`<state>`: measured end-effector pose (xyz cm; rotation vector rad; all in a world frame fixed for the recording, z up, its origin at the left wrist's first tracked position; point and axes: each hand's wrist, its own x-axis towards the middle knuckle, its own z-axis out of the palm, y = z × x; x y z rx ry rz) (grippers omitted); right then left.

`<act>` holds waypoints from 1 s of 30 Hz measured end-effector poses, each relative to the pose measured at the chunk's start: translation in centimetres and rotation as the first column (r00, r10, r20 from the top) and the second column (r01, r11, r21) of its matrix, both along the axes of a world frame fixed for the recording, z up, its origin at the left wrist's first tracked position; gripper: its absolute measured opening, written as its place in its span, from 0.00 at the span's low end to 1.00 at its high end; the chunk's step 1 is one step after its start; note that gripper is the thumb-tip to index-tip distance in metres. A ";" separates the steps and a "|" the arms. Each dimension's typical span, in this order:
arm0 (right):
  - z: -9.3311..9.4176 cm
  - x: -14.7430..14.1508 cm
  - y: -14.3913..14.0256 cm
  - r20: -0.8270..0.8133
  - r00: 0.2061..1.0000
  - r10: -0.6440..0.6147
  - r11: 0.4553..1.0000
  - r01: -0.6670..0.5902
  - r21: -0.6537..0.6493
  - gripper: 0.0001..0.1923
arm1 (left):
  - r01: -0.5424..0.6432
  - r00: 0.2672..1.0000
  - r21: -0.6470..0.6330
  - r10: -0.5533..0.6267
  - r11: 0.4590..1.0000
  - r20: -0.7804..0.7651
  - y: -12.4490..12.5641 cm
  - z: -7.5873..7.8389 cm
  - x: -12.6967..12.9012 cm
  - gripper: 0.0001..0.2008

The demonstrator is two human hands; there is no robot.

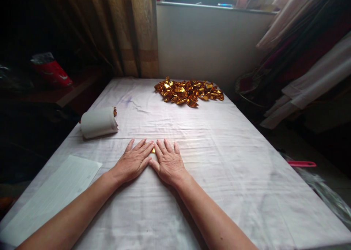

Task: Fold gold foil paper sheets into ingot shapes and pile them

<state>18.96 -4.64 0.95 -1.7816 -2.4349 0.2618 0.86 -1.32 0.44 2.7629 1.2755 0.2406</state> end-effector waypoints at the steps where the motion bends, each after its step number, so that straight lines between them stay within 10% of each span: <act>1: 0.0 0.0 0.0 -0.001 1.000 0.001 1.000 -0.001 0.003 0.32 | 0.003 1.000 -0.021 -0.003 1.000 -0.012 0.0 -0.1 -0.1 0.25; 11: -0.6 0.2 0.0 -0.005 1.000 0.011 1.000 -0.011 0.019 0.32 | -0.065 0.997 0.025 0.066 0.998 -0.034 -0.5 -0.4 -3.9 0.24; 30: -0.4 -1.2 1.2 -0.029 1.000 0.001 0.997 0.002 0.075 0.29 | -0.200 0.974 0.116 0.185 0.973 0.129 0.5 0.8 -1.7 0.09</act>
